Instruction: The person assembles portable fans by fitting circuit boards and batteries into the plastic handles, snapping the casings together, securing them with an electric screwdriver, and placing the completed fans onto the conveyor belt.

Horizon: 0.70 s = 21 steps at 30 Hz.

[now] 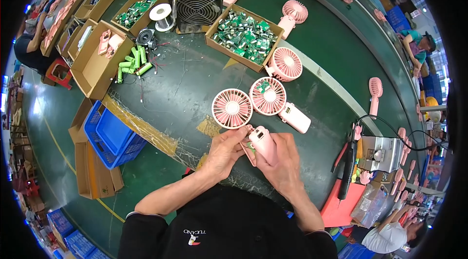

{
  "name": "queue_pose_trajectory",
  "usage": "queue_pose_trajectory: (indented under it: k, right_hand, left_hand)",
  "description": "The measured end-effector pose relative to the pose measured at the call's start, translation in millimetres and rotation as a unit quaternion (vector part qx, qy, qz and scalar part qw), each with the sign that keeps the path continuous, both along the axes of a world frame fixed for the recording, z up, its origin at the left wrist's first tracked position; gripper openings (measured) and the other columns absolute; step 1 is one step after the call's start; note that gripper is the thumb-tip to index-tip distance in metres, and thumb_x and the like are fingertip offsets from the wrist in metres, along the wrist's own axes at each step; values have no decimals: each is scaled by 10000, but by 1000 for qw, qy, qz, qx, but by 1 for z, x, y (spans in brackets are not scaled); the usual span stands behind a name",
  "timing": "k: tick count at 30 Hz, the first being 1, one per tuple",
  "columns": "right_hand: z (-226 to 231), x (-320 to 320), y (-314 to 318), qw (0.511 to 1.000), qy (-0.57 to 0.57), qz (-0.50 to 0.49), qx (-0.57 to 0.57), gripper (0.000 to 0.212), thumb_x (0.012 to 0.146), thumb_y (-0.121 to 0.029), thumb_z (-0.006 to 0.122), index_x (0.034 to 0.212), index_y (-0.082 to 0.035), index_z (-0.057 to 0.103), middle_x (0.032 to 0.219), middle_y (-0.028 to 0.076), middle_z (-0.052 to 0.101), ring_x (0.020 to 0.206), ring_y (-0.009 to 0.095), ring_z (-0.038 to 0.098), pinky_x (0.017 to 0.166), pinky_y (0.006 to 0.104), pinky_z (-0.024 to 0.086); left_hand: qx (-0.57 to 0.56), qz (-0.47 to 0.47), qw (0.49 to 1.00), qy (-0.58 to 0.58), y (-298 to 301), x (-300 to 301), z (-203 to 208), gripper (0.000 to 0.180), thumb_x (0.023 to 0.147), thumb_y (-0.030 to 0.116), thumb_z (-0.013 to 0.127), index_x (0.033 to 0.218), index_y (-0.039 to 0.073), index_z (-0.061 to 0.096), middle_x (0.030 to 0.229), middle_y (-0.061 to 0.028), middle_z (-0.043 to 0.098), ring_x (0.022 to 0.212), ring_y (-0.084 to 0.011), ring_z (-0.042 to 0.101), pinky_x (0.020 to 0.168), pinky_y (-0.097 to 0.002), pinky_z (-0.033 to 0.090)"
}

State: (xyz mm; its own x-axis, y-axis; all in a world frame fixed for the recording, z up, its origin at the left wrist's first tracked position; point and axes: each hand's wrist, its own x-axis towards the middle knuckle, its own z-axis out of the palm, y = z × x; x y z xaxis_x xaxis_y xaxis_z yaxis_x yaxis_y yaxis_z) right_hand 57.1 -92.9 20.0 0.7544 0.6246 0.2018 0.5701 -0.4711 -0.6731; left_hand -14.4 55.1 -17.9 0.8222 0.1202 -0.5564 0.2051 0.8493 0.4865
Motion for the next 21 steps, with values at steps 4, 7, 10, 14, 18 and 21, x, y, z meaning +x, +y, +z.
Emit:
queue_pose_trajectory:
  k: [4,7,10,14,18,21]
  right_hand:
    - [-3,-3,1,998,-52,-10,-20,471,680,-82,780,1102,-12,583,1029,144,549,881,320,599,706,394,516]
    - [-4,-5,7,996,-83,-7,-37,466,678,-103,774,1100,-31,590,1014,131,534,898,312,578,683,407,510]
    - [-3,-7,12,994,-92,-5,-64,453,683,-129,760,1098,-47,595,989,113,518,911,303,555,660,413,503]
    - [2,-8,19,992,-99,5,-83,465,667,-121,774,1086,-30,594,989,117,530,894,301,581,659,409,513]
    - [-5,-8,24,989,-108,2,-97,470,666,-129,773,1089,-28,593,983,113,532,891,298,581,646,408,511]
    - [-8,-7,23,989,-105,2,-106,454,666,-136,769,1073,-33,595,967,108,531,880,296,578,625,411,506]
  left_hand:
    - [-21,33,999,-6,-3,0,-3,411,952,380,574,1133,13,609,1058,-70,647,956,-165,612,898,-342,471]
    - [-23,38,999,6,-4,1,0,473,951,443,551,1150,16,591,1095,-75,637,982,-163,600,906,-342,467]
    - [-38,43,998,-1,-6,2,-3,483,951,466,541,1150,28,583,1094,-77,638,969,-163,602,908,-338,462]
    - [-40,50,998,1,-6,1,-5,475,956,470,529,1141,36,584,1093,-78,639,965,-161,602,899,-333,459]
    - [-35,56,998,-5,-4,1,-6,465,961,470,522,1133,43,589,1077,-70,640,960,-154,601,879,-327,459]
    - [-29,59,998,5,-4,2,-2,437,964,447,527,1124,46,599,1047,-55,644,934,-144,601,848,-313,463]
